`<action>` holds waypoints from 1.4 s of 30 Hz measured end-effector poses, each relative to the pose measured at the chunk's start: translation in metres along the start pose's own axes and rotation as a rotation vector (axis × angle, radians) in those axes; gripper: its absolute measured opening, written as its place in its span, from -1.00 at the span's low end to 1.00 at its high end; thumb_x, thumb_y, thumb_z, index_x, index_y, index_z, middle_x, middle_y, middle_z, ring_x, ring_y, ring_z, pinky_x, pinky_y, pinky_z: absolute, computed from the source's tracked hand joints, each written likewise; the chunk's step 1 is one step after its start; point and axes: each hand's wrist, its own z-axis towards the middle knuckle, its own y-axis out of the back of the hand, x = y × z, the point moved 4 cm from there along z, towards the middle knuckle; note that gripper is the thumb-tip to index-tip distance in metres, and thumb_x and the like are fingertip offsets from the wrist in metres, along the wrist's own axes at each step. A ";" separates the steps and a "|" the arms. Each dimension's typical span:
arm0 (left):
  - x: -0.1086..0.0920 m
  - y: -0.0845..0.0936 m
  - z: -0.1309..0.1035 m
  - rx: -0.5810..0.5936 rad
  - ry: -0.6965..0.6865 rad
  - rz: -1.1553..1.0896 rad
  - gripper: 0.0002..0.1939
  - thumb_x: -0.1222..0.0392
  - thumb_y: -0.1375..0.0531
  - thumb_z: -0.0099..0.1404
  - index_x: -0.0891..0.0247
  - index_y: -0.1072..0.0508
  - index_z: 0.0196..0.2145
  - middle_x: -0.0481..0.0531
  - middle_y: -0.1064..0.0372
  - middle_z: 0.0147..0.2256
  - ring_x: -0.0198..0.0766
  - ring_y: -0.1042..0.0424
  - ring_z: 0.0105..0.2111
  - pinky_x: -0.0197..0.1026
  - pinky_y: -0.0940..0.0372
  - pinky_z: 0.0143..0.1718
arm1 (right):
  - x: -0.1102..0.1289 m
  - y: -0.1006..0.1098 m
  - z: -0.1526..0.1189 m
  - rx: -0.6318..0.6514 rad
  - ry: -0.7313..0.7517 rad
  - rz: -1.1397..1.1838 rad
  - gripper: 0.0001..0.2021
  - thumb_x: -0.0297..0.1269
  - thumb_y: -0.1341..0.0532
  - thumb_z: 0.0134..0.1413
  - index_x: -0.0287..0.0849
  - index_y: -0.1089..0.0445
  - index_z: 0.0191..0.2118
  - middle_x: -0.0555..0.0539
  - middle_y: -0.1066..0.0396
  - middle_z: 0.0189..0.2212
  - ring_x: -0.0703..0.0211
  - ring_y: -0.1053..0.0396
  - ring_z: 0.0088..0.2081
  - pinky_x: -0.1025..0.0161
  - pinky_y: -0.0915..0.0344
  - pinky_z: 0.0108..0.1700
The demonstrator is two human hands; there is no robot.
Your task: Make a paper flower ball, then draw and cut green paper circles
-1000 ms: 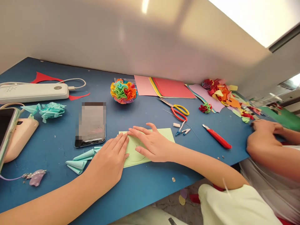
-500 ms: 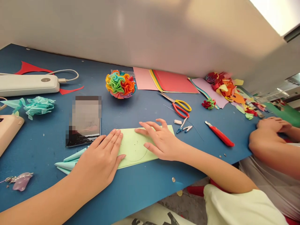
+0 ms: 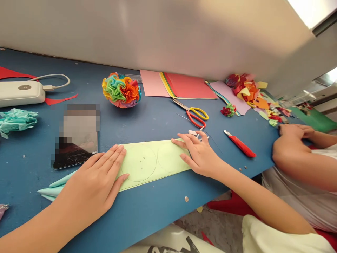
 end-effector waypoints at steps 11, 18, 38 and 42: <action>0.001 -0.003 -0.002 -0.009 0.001 -0.011 -0.39 0.13 0.03 0.36 0.46 0.04 0.28 0.35 -0.25 0.14 0.09 -0.29 0.12 0.12 -0.20 0.06 | -0.012 -0.013 -0.022 -0.070 -0.099 -0.124 -0.54 -0.16 0.09 0.33 -0.24 -0.03 0.25 -0.20 -0.25 0.17 -0.05 -0.11 0.22 -0.21 0.31 0.22; 0.015 0.006 0.009 -0.051 0.063 -0.110 -0.62 0.10 0.06 0.36 0.30 -0.36 0.00 0.19 -0.43 -0.02 0.01 -0.46 -0.09 0.01 -0.33 -0.11 | -0.020 0.015 -0.014 -0.135 -0.145 -0.044 -0.62 -0.20 0.10 0.34 -0.15 -0.15 0.19 -0.16 -0.32 0.10 0.08 -0.18 0.17 -0.02 0.08 0.19; 0.058 -0.003 0.049 0.518 0.509 -0.479 -0.76 -0.06 -0.18 0.05 0.16 -0.32 -0.49 0.02 -0.38 -0.41 -0.12 -0.38 -0.42 -0.23 -0.16 -0.54 | -0.132 0.026 0.064 0.041 -0.472 -0.146 -0.67 -0.23 -0.15 0.14 -0.31 -0.35 -0.03 -0.33 -0.37 -0.07 -0.13 -0.34 -0.08 0.10 -0.24 -0.14; 0.056 -0.001 0.049 0.559 0.524 -0.542 -0.79 0.00 -0.12 0.12 0.15 -0.27 -0.52 -0.04 -0.35 -0.46 -0.20 -0.32 -0.50 -0.24 -0.14 -0.56 | -0.064 0.025 0.073 -0.159 -0.355 -0.154 -0.62 -0.24 0.08 0.31 -0.26 -0.23 0.11 -0.32 -0.23 0.12 -0.15 -0.15 0.14 -0.08 -0.05 0.07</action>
